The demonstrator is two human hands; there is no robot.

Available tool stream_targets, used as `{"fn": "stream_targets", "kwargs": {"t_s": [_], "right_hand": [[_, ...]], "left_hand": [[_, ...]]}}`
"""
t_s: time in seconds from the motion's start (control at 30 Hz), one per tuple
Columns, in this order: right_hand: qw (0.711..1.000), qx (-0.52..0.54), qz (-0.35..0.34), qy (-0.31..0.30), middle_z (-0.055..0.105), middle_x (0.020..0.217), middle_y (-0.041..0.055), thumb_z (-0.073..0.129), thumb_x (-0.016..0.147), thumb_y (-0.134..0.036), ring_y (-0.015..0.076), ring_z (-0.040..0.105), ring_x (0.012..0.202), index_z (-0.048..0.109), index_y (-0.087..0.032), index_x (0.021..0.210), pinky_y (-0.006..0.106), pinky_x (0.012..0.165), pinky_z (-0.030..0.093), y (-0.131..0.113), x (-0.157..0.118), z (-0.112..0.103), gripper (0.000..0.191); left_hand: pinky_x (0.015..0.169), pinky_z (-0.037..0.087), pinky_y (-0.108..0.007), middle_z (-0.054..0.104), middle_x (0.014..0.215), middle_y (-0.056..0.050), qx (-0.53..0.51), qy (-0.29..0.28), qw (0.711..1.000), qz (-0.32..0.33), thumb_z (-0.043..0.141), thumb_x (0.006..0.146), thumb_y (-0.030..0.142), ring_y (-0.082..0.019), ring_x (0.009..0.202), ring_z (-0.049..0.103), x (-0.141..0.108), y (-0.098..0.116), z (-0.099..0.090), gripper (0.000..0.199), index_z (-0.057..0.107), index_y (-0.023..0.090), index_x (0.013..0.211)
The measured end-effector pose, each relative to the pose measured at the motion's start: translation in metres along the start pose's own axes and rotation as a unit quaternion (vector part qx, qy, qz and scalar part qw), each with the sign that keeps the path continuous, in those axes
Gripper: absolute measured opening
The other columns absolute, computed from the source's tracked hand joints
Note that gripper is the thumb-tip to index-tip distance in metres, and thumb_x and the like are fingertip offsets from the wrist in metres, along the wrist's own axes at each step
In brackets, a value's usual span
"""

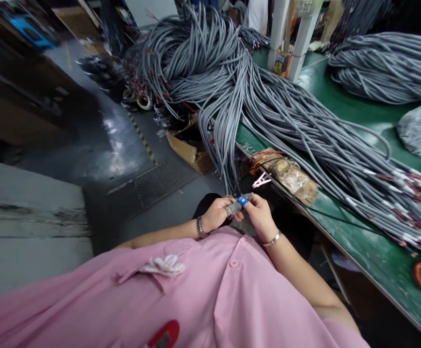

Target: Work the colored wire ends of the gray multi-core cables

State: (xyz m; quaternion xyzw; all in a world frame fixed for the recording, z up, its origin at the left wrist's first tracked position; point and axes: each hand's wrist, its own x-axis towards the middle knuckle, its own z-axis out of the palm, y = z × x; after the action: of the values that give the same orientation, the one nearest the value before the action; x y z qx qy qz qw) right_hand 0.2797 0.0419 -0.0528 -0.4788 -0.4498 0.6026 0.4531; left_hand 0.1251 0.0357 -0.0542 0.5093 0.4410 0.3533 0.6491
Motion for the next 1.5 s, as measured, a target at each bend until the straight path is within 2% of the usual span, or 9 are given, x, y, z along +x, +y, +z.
{"fn": "stream_targets", "kwargs": {"t_s": [0.2,0.37,0.47,0.6,0.73,0.97,1.1,1.2,1.5], "right_hand": [[0.992,0.101,0.056,0.044,0.052,0.058,-0.0035,0.070,0.068,-0.032,0.0096,0.044,0.051,0.057,-0.019,0.068,0.024,0.049,0.037,0.011,0.001,0.006,0.019],[0.950,0.263,0.108,0.132,0.050,0.060,-0.0041,0.068,0.068,-0.027,0.0081,0.044,0.051,0.055,-0.019,0.068,0.021,0.047,0.040,0.014,0.016,-0.004,0.015],[0.935,0.309,0.145,0.101,0.055,0.065,-0.0030,0.071,0.070,-0.033,0.0079,0.047,0.054,0.060,-0.019,0.075,0.020,0.051,0.044,0.013,0.018,-0.014,0.018],[0.943,0.275,0.181,-0.046,0.062,0.073,0.0025,0.067,0.073,-0.056,0.0108,0.054,0.059,0.066,-0.017,0.079,0.025,0.058,0.048,0.012,0.005,-0.018,0.039],[0.970,0.188,0.114,-0.108,0.060,0.064,0.0003,0.076,0.069,-0.044,0.0113,0.053,0.055,0.064,-0.017,0.077,0.025,0.056,0.044,0.009,-0.003,-0.009,0.031],[0.972,0.210,0.050,0.090,0.055,0.063,-0.0043,0.076,0.068,-0.039,0.0076,0.046,0.053,0.061,-0.019,0.074,0.021,0.052,0.039,0.009,0.007,-0.007,0.026],[0.978,0.186,0.096,0.020,0.061,0.076,0.0013,0.071,0.071,-0.053,0.0099,0.050,0.060,0.066,-0.018,0.085,0.025,0.058,0.044,0.011,0.001,-0.013,0.038],[0.988,0.135,0.077,-0.024,0.060,0.070,-0.0002,0.076,0.068,-0.046,0.0092,0.048,0.058,0.066,-0.018,0.085,0.024,0.057,0.041,0.010,-0.006,-0.010,0.034],[0.998,0.058,0.015,0.027,0.057,0.065,-0.0018,0.077,0.066,-0.039,0.0095,0.045,0.056,0.065,-0.018,0.073,0.026,0.055,0.036,0.005,-0.007,0.000,0.025]], "left_hand": [[0.054,0.048,-0.023,0.069,0.067,-0.010,0.006,-0.001,1.000,0.015,0.061,0.080,0.049,-0.014,0.056,0.064,-0.001,-0.001,0.003,0.041,0.065,0.009,0.070],[0.055,0.050,-0.024,0.068,0.066,-0.009,0.026,-0.070,0.997,-0.004,0.063,0.079,0.048,-0.014,0.055,0.063,-0.006,-0.009,0.005,0.040,0.064,0.009,0.073],[0.054,0.050,-0.024,0.068,0.066,-0.009,-0.001,-0.044,0.999,-0.015,0.063,0.078,0.050,-0.014,0.055,0.063,-0.006,-0.009,0.004,0.041,0.063,0.009,0.075],[0.053,0.049,-0.024,0.068,0.063,-0.009,-0.025,-0.018,0.999,-0.023,0.063,0.078,0.050,-0.014,0.052,0.062,-0.004,-0.005,0.000,0.041,0.062,0.010,0.073],[0.052,0.048,-0.024,0.067,0.061,-0.008,-0.021,-0.029,0.999,-0.029,0.063,0.078,0.047,-0.014,0.051,0.061,-0.004,-0.003,0.001,0.038,0.062,0.010,0.070],[0.052,0.048,-0.024,0.067,0.062,-0.008,-0.036,-0.029,0.999,-0.023,0.065,0.077,0.046,-0.014,0.051,0.062,-0.007,-0.007,0.001,0.037,0.064,0.009,0.076],[0.053,0.049,-0.025,0.068,0.064,-0.008,-0.079,0.030,0.996,0.004,0.064,0.078,0.045,-0.015,0.053,0.063,-0.005,-0.010,-0.003,0.035,0.064,0.009,0.077],[0.053,0.049,-0.026,0.068,0.065,-0.008,-0.074,0.037,0.997,0.012,0.063,0.078,0.044,-0.015,0.053,0.063,-0.003,-0.010,-0.003,0.035,0.064,0.010,0.076],[0.054,0.049,-0.026,0.068,0.066,-0.009,-0.013,0.035,0.999,0.039,0.060,0.082,0.043,-0.015,0.055,0.063,-0.004,-0.010,-0.002,0.035,0.064,0.010,0.072]]}}
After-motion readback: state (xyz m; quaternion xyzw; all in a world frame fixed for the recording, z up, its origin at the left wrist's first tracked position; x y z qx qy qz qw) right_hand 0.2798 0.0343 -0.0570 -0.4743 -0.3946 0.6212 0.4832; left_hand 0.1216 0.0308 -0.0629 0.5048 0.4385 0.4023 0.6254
